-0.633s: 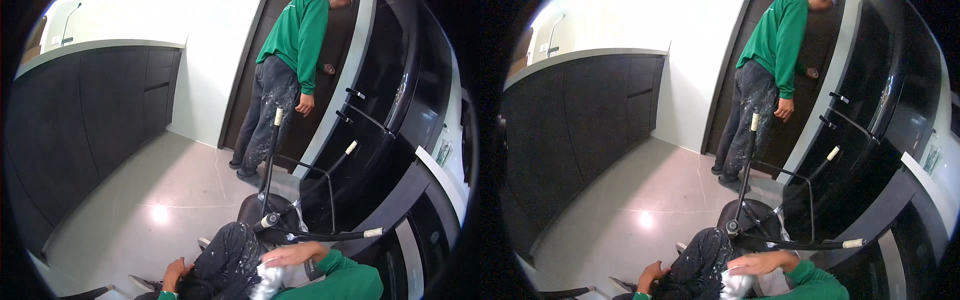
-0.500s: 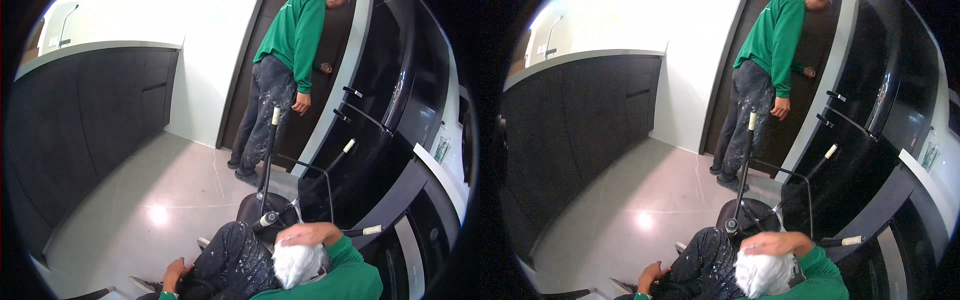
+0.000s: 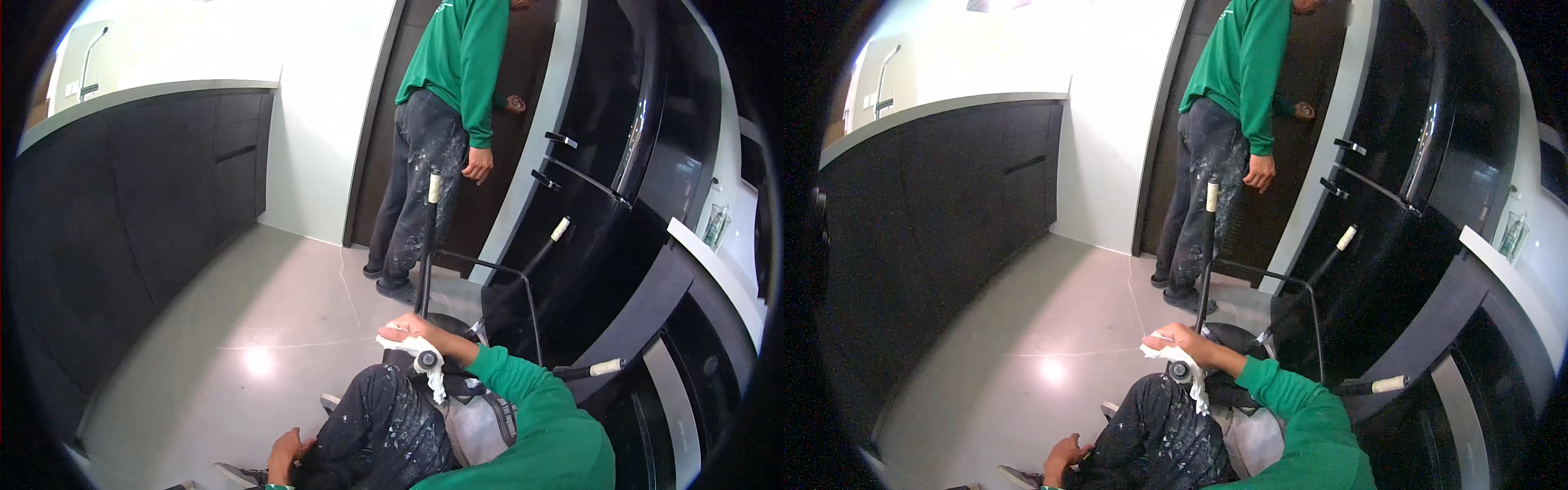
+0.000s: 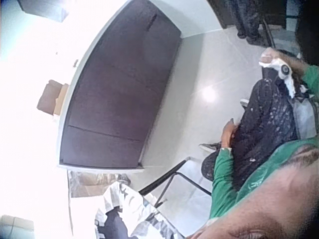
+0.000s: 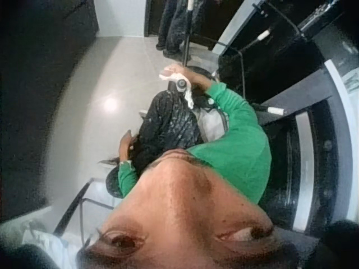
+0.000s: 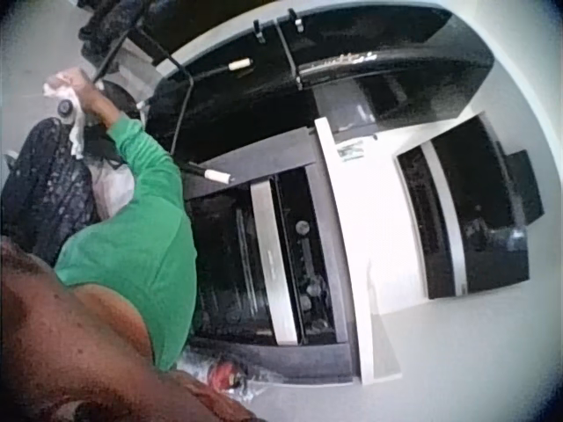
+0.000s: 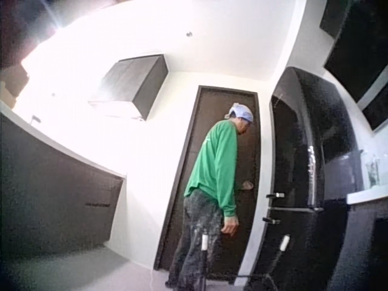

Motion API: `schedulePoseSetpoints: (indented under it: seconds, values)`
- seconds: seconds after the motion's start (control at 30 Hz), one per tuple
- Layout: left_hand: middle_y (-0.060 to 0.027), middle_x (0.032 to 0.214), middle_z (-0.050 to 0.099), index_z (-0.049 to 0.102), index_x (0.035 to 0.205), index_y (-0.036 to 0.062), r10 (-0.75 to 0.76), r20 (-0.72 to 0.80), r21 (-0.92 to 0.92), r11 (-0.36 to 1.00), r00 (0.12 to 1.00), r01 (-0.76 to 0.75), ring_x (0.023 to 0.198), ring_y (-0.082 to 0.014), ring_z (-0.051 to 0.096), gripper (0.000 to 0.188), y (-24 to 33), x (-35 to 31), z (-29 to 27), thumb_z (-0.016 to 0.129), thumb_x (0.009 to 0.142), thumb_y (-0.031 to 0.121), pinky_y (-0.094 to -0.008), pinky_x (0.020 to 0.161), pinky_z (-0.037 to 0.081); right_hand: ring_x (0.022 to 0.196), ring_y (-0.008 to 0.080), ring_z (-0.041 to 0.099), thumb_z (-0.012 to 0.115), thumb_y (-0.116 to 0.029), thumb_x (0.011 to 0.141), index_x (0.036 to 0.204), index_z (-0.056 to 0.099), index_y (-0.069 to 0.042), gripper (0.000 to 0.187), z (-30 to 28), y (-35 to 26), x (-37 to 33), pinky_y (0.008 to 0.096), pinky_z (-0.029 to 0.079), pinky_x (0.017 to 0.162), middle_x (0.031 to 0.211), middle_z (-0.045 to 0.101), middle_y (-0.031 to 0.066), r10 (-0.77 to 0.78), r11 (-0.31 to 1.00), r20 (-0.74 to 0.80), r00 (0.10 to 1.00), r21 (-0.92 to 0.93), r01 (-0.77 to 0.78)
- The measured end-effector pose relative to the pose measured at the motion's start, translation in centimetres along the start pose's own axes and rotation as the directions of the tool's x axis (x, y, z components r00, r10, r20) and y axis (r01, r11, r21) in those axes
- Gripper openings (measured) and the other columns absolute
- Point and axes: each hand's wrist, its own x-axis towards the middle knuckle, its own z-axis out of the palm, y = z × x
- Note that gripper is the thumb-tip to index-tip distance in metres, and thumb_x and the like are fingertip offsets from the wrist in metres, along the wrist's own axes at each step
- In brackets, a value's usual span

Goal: The person cleans the underside of a black chair with a cloth and then applies tape to its frame while sitting on the floor.

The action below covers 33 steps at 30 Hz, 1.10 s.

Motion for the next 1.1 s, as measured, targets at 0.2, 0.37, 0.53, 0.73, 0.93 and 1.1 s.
schedulePoseSetpoints:
  seconds: [0.2,0.37,0.53,0.73,0.93,1.1]
  values:
    - [-0.0317,0.114,0.065,0.055,0.125,-0.0062,-0.046,0.104,-0.028,0.998,0.993,0.049,0.112,-0.0451,0.062,0.081,-0.4,1.3,0.8,0.058,0.089,0.066,-0.0504,0.095,0.05,0.074,0.0062,0.054,0.056,-0.043,0.102,0.093,0.071,0.001,0.047,1.4,6.7,2.4,0.0273,0.044,0.065,0.079,0.064,-0.0023,0.069,0.997,0.042,0.997,0.035,-0.071]
    - [-0.0325,0.117,0.064,0.054,0.127,-0.0065,-0.05,0.086,-0.01,0.999,0.995,0.051,0.114,-0.0456,0.061,0.082,-0.6,1.6,1.3,0.058,0.089,0.066,-0.0511,0.096,0.05,0.08,0.0077,0.058,0.058,-0.041,0.101,0.098,0.071,0.005,0.047,1.9,8.1,3.2,0.0281,0.047,0.072,0.085,0.069,0.0031,0.097,0.995,-0.013,0.995,-0.004,-0.097]
    - [-0.0327,0.117,0.064,0.054,0.128,-0.0064,-0.051,0.088,-0.049,0.997,0.995,0.055,0.114,-0.0457,0.061,0.082,-1.1,1.5,1.3,0.058,0.089,0.066,-0.0515,0.096,0.049,0.083,0.0099,0.058,0.058,-0.045,0.1,0.097,0.07,0.006,0.052,2.4,7.4,3.9,0.0293,0.048,0.074,0.086,0.069,0.0072,0.161,0.984,0.101,0.982,-0.095,-0.152]
    - [-0.0327,0.117,0.064,0.055,0.128,-0.0056,-0.053,0.105,-0.059,0.996,0.993,0.059,0.113,-0.0453,0.061,0.082,-0.3,1.3,0.8,0.058,0.089,0.066,-0.0516,0.095,0.05,0.08,0.023,0.063,0.05,-0.051,0.101,0.103,0.068,0.007,0.061,3.2,9.4,4.1,0.0378,0.049,0.075,0.085,0.069,0.0198,-0.277,0.882,0.378,0.883,-0.264,0.39]
    - [-0.0313,0.117,0.065,0.055,0.129,-0.0052,-0.096,0.086,-0.045,0.994,0.992,0.1,0.114,-0.0443,0.062,0.081,-1.3,1.2,1.5,0.058,0.089,0.065,-0.0506,0.096,0.049,0.075,0.0255,0.064,0.048,-0.056,0.099,0.095,0.067,0.007,0.066,3.3,4.7,4.6,0.0402,0.049,0.07,0.08,0.068,0.0175,0.221,0.937,0.481,0.849,-0.345,-0.049]
    - [-0.0308,0.117,0.065,0.055,0.13,-0.0043,-0.041,0.013,-0.089,0.995,0.999,0.042,0.113,-0.0428,0.062,0.077,-1.3,0.8,1.5,0.059,0.09,0.062,-0.0504,0.096,0.049,0.073,0.0228,0.062,0.048,-0.055,0.1,0.095,0.067,0.007,0.065,4.0,6.1,4.4,0.0396,0.048,0.069,0.079,0.067,0.0158,0.317,0.905,0.406,0.857,-0.401,-0.145]
